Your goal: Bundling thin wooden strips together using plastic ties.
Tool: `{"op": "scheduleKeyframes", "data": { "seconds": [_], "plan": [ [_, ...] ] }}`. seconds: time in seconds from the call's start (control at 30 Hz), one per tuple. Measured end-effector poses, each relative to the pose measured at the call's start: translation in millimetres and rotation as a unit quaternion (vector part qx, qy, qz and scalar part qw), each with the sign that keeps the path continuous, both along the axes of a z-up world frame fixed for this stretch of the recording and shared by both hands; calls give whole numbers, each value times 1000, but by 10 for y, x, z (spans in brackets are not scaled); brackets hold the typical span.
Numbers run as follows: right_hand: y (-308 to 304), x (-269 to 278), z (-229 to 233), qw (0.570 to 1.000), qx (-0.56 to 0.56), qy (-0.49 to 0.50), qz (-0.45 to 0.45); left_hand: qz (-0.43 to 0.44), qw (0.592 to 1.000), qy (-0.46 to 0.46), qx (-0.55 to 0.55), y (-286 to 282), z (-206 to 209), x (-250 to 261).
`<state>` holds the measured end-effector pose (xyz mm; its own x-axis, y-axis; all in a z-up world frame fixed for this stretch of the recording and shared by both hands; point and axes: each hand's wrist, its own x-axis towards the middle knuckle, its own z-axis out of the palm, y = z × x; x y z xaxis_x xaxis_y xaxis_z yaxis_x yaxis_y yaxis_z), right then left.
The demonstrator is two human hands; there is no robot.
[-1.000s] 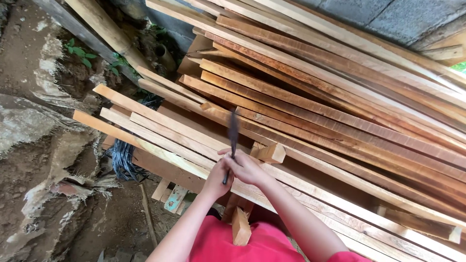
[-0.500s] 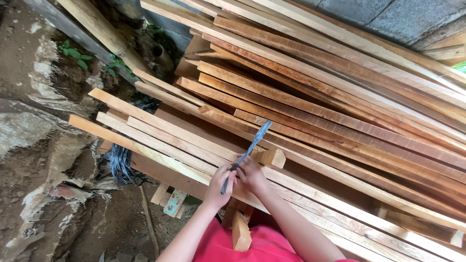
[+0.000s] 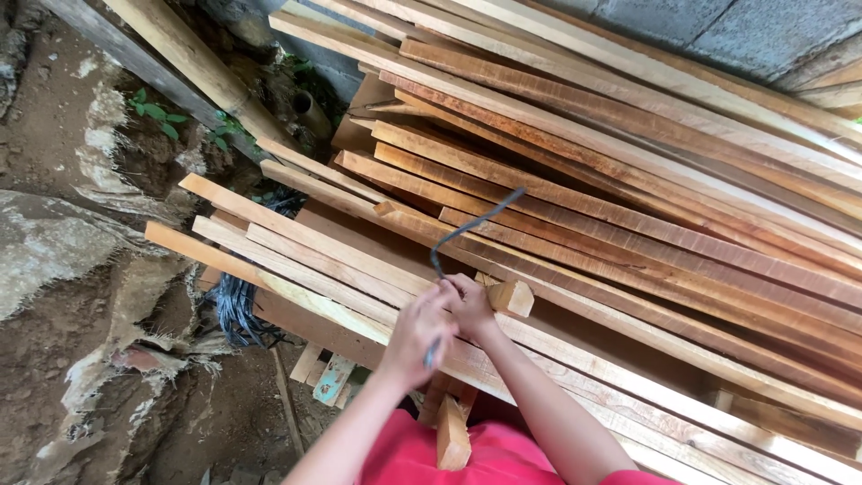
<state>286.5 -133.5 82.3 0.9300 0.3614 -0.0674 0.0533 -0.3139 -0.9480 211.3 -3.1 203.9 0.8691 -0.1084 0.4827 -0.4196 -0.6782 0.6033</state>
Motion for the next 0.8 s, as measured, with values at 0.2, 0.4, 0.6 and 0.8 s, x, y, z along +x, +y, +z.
{"op": "scheduleKeyframes", "data": {
  "seconds": [0.2, 0.4, 0.6, 0.8],
  "plan": [
    [-183, 9, -407, 982, 125, -88, 110, -55, 992, 61, 99, 154, -368, 419],
    [-214, 12, 178, 980, 85, -109, 144, -66, 957, 227, 169, 469, -1195, 647],
    [-173, 44, 38, 979, 67, -139, 134, -55, 960, 258, 95, 415, -899, 627],
    [-193, 6, 201, 985, 46, -120, 119, 99, 983, 121, -95, 281, -778, 669]
  ]
}}
